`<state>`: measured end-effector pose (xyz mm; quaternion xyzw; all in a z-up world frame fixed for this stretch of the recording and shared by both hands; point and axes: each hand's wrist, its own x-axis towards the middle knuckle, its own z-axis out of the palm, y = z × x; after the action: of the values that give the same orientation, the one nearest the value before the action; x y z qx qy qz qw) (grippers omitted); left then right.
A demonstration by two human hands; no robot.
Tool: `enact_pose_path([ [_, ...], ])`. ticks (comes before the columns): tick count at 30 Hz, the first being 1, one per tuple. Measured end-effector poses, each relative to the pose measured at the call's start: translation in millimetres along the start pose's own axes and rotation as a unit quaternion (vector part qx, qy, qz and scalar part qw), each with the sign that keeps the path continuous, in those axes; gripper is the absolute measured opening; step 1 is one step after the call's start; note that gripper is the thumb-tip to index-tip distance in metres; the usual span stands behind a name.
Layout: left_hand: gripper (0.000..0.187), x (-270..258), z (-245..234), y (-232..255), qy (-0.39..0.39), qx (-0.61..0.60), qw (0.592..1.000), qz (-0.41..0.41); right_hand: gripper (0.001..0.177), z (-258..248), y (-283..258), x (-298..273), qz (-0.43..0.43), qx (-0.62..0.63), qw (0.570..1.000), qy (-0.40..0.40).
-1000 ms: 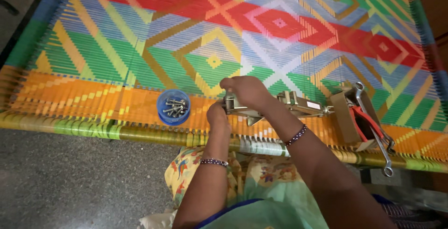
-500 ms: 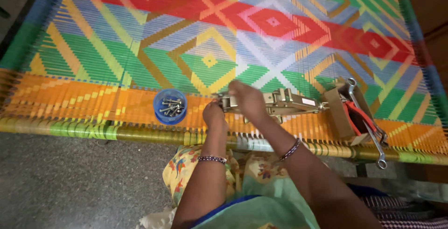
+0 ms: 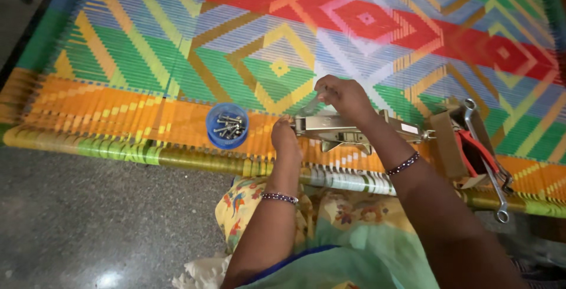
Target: The person assembles a mechanical device on a colorful woven mat. They use a wrench to tighten bolts and screws, handling the device and tools with both hands throughout the process.
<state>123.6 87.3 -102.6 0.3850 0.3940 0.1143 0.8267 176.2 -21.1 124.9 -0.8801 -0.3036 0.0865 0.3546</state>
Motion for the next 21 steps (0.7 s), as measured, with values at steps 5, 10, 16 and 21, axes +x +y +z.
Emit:
enact_pose_path([
  [5,0.038,-12,0,10,0.002,0.016,0.998,-0.054,0.021,2,-3,5,-0.028,-0.045,0.999,-0.008],
  [10,0.036,-19,1,17,0.020,-0.049,0.998,-0.027,0.023,3,-13,8,0.004,-0.140,0.990,-0.017],
  [16,0.039,-20,0,17,0.001,-0.022,0.999,-0.033,0.022,8,-29,9,-0.061,-0.138,0.988,-0.016],
  [21,0.041,-25,0,19,0.012,0.022,0.999,0.023,0.024,7,-42,11,-0.119,-0.214,0.969,-0.043],
])
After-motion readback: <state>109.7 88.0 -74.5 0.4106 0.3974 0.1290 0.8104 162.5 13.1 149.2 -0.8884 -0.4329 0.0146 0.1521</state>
